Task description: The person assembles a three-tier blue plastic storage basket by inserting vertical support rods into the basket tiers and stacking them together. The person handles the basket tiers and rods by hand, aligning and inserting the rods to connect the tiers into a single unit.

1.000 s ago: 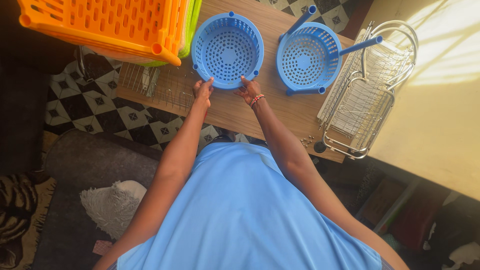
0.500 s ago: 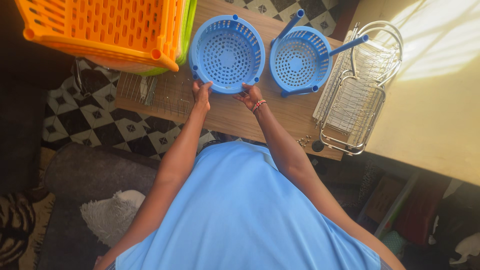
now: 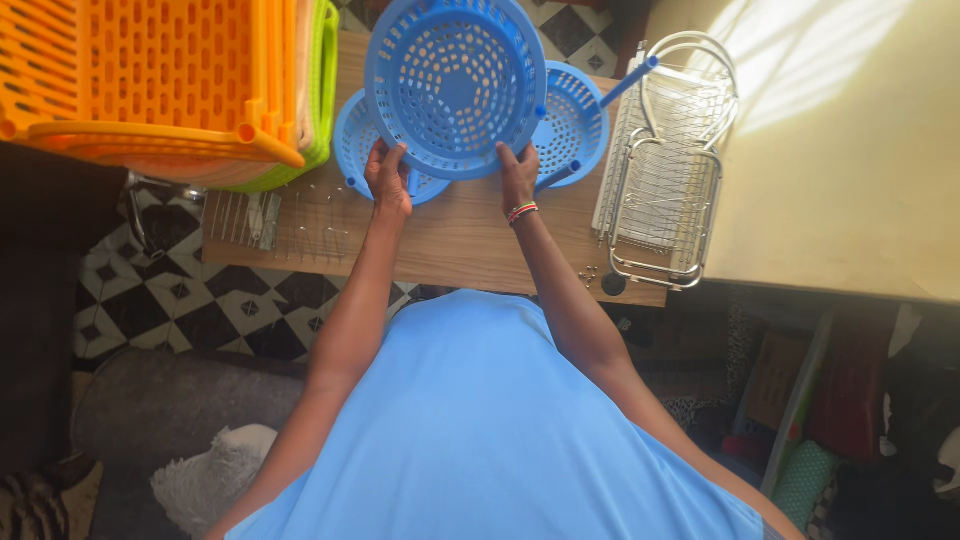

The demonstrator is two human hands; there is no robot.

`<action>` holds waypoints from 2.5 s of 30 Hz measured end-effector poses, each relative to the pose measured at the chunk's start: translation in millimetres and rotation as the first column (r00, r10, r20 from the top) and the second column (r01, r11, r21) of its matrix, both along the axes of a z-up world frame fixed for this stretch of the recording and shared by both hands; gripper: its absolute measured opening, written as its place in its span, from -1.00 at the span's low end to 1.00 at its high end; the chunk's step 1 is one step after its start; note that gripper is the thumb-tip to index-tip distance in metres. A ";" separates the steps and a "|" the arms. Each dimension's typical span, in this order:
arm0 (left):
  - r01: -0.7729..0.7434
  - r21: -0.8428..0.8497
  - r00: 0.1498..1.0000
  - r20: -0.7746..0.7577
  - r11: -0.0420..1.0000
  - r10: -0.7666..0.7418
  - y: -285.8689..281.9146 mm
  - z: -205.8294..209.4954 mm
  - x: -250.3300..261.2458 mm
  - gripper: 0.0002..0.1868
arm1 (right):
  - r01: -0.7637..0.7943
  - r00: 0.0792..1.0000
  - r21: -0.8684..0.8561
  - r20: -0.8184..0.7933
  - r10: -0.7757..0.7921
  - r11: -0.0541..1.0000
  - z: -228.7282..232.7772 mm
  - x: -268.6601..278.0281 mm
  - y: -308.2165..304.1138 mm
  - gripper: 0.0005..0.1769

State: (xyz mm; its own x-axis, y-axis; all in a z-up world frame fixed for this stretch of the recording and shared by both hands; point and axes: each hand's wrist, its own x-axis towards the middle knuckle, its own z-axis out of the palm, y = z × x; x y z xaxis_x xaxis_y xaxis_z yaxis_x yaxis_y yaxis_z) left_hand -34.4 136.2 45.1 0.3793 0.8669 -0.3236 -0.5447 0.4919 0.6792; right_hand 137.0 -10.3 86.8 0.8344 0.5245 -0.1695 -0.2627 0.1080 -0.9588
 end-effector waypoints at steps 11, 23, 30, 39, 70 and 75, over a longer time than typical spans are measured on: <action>0.080 0.051 0.996 0.036 0.996 -0.082 -78.8 98.3 52.0 -0.57 | 0.038 0.994 0.145 0.097 -0.053 0.989 76.3 41.2 -45.5 -0.32; 0.231 0.224 0.973 -0.033 0.947 -0.229 -158.8 82.0 141.0 -0.46 | -0.019 0.999 0.276 -0.040 0.031 0.961 86.3 137.0 -142.0 -0.34; 0.339 0.186 0.934 -0.183 0.922 -0.307 -178.0 73.5 172.4 -0.52 | -0.039 0.998 0.222 -0.048 0.051 0.974 62.7 182.8 -158.4 -0.59; 0.273 0.216 0.954 -0.185 0.937 -0.236 -195.2 59.8 178.2 -0.55 | -0.118 0.965 0.240 -0.200 0.168 0.964 26.4 209.3 -160.9 -0.65; 0.367 0.114 0.862 -0.414 0.923 -0.291 -157.3 44.0 158.9 -0.52 | -0.149 0.980 0.187 -0.107 0.170 0.971 34.9 228.1 -152.7 -0.20; 0.258 0.058 0.892 -0.397 0.964 -0.215 -96.6 22.3 169.1 -0.50 | -0.124 0.990 0.154 -0.054 0.134 0.980 47.0 239.1 -139.5 0.06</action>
State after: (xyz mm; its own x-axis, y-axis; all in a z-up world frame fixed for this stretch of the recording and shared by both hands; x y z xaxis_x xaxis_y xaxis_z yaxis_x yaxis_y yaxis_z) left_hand 134.6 39.6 67.3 0.4422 0.8043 -0.3968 -0.1078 0.4869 0.8668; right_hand 376.1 -149.8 133.8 0.7481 0.6504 -0.1316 -0.3439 0.2104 -0.9151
